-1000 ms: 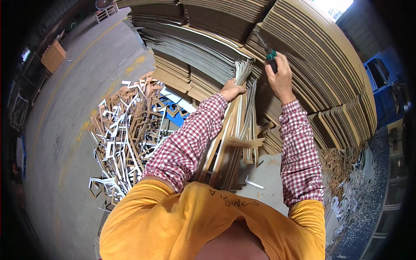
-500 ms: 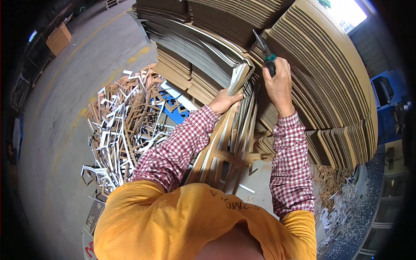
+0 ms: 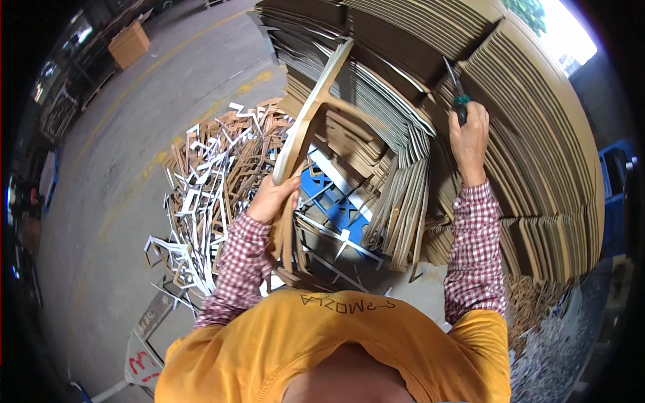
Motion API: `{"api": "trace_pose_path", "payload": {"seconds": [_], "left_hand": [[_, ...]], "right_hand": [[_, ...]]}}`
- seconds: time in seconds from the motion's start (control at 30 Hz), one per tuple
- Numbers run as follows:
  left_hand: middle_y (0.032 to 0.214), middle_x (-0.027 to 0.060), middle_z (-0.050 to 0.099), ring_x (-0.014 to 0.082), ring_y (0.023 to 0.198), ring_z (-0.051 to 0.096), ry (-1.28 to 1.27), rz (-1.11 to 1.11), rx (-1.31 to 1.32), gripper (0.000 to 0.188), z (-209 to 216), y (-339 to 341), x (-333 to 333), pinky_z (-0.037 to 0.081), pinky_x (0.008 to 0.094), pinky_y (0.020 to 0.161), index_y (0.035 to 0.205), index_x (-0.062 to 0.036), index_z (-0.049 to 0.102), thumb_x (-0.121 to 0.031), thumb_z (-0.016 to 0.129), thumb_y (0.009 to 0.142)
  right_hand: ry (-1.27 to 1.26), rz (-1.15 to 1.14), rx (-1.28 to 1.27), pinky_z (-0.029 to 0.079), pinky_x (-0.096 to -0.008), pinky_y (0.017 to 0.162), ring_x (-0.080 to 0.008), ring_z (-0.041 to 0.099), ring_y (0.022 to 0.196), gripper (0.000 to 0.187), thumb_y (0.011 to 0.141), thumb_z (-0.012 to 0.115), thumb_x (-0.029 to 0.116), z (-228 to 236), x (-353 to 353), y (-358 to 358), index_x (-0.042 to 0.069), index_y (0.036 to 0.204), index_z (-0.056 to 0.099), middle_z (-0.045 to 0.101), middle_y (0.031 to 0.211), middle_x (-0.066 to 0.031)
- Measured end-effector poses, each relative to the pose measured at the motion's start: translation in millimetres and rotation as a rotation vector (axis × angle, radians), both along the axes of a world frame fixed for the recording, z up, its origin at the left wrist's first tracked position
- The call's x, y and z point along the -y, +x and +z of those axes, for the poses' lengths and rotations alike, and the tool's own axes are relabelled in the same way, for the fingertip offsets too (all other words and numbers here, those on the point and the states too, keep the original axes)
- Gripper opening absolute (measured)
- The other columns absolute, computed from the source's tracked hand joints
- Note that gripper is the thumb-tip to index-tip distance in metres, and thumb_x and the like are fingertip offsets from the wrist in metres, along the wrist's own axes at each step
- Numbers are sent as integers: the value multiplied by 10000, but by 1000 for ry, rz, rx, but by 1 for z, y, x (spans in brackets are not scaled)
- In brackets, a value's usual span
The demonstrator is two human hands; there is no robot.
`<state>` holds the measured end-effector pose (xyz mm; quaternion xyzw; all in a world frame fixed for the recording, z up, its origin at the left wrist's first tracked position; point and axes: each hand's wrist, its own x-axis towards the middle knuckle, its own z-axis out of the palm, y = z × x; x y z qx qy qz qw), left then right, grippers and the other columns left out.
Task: Separating and stripping structural scrap pieces from manufactured cardboard sheets using a manual utility tool.
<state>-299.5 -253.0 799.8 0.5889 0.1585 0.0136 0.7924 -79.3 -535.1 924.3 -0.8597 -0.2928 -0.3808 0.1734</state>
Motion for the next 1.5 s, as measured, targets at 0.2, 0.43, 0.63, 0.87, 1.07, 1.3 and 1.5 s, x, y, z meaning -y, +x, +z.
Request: {"api": "trace_pose_path", "payload": {"seconds": [0.2, 0.43, 0.63, 0.87, 1.07, 1.3, 1.5], "left_hand": [[595, 13, 530, 101, 475, 500, 77, -1, -287, 167, 0, 16, -9, 436, 221, 463, 926, 2, 551, -148, 573, 855], [618, 5, 529, 94, 469, 491, 181, 72, -122, 248, -59, -13, -48, 394, 221, 409, 971, -2, 566, -183, 635, 816], [619, 33, 560, 123, 489, 519, 450, 119, -249, 227, -96, 27, -47, 416, 262, 450, 938, 9, 602, -156, 626, 784], [727, 129, 598, 290, 668, 598, 320, 512, -606, 284, -106, -122, -75, 470, 374, 605, 1032, 19, 585, -65, 536, 765], [924, 282, 613, 395, 894, 602, 897, 805, -1156, 562, -223, -299, -213, 470, 427, 809, 969, 88, 591, -365, 682, 649], [1230, 255, 473, 388, 1135, 452, 1230, 792, -938, 850, -167, -146, -272, 382, 415, 942, 1319, 4, 326, -376, 732, 675], [1051, 144, 580, 168, 909, 570, 402, 41, 23, 610, -131, 104, -20, 477, 287, 769, 1264, 19, 395, -223, 688, 787]], "right_hand": [[-9, 21, -142, 397, -419, 773, -353, 483, 879, 224, 783, 613, 102, 2, -13, -4, -59, 900, 510, 507, 913, -199], [4, -75, -55, 401, -421, 758, -341, 482, 872, 225, 799, 607, 115, 10, 4, -2, -54, 913, 512, 502, 906, -196], [-16, 43, -112, 387, -421, 776, -359, 477, 880, 210, 789, 607, 94, 7, -13, -4, -56, 901, 510, 510, 903, -194], [-45, -101, -53, 383, -418, 782, -346, 472, 892, 213, 800, 602, 85, 4, 16, -18, -49, 936, 509, 495, 931, -192], [-55, -39, 4, 389, -413, 809, -342, 489, 915, 212, 820, 582, 113, -1, -1, -7, -52, 934, 513, 518, 935, -197], [256, -2, -239, 427, -351, 593, -248, 532, 720, 239, 843, 581, 173, -35, 35, -24, -43, 928, 525, 523, 870, -137], [309, -219, -210, 425, -398, 693, -298, 522, 788, 248, 855, 556, 155, -130, 99, -55, -63, 962, 502, 511, 915, -172]]}}
